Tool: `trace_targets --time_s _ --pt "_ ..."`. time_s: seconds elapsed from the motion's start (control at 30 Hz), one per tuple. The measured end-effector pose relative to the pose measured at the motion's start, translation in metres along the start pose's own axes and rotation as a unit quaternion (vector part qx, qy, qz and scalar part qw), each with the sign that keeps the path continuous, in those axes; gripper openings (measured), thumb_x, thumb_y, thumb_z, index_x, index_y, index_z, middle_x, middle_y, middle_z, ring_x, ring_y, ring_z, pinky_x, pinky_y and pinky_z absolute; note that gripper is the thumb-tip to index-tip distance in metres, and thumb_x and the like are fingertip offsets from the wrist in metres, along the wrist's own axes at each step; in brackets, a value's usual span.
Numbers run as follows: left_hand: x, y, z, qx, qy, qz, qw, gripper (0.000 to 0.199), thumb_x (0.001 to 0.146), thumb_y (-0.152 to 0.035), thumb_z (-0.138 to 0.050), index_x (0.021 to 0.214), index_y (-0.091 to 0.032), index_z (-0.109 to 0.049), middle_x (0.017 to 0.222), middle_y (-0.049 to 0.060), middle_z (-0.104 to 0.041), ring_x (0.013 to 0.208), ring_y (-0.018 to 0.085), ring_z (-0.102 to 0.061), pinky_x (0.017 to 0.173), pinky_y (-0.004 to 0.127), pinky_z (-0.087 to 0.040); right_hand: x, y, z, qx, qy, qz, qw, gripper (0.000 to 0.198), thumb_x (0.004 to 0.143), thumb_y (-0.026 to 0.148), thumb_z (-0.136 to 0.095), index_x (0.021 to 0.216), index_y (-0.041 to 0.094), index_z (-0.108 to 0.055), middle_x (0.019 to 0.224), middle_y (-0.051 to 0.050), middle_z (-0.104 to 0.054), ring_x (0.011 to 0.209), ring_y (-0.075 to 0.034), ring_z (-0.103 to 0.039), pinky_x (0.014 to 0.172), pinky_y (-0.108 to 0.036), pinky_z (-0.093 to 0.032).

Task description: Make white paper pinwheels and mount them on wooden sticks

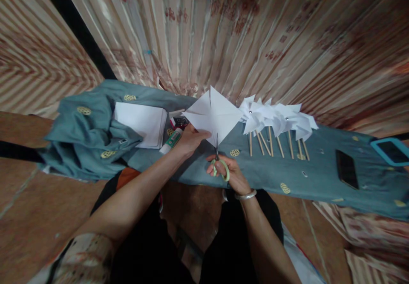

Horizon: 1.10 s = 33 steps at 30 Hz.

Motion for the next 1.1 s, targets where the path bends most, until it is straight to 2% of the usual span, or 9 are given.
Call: trace_targets --time_s 0.2,0.47,0.67,1.1 --pt "0.0020 0.0004 0.0020 -0.004 -0.006 0.010 1.000 0.026 0.047 -0.017 -0.078 0.071 -0.016 -0.067 0.070 -0.001 -0.068 0.069 0.015 -0.059 0.074 0.029 -0.047 -0.0003 -0.0014 -0.0001 0.011 0.004 -0.004 1.000 0.050 0.078 0.065 -0.062 0.098 0.018 -0.065 0.075 -0.003 -0.070 0.066 -0.014 -0.062 0.059 -0.026 -0.047" --pt "0.0008 0.0013 0.0011 -0.008 -0.009 0.008 1.000 0.025 0.047 -0.015 -0.075 0.070 -0.017 -0.065 0.071 -0.001 -0.068 0.069 0.014 -0.059 0.073 0.029 -0.046 -0.0002 -0.0017 -0.0001 0.015 0.005 -0.010 1.000 0.050 0.077 0.064 -0.064 0.097 0.019 -0.066 0.074 -0.003 -0.069 0.065 -0.014 -0.061 0.059 -0.026 -0.047" --pt "-0.0005 -0.0002 -0.0018 -0.009 0.012 0.000 1.000 0.023 0.050 -0.014 -0.072 0.072 -0.016 -0.065 0.072 -0.001 -0.067 0.067 0.013 -0.058 0.072 0.028 -0.045 -0.0002 -0.0028 0.0005 0.014 0.001 -0.012 1.000 0.050 0.077 0.064 -0.064 0.098 0.018 -0.066 0.074 -0.003 -0.069 0.065 -0.014 -0.061 0.058 -0.025 -0.047" --pt "0.0004 0.0016 -0.0002 -0.008 0.004 0.006 1.000 0.029 0.048 -0.015 -0.074 0.075 -0.016 -0.065 0.073 -0.001 -0.067 0.069 0.014 -0.059 0.074 0.029 -0.045 0.0011 -0.0039 0.0002 0.019 -0.009 0.004 1.000 0.047 0.076 0.062 -0.067 0.095 0.019 -0.067 0.071 -0.002 -0.069 0.060 -0.013 -0.060 0.056 -0.026 -0.049"
Point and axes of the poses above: each hand's wrist, its own x-axis towards the middle knuckle, its own z-axis out of the back of the hand, y = z × x, the point moved 6 cm from there along x, towards the middle knuckle
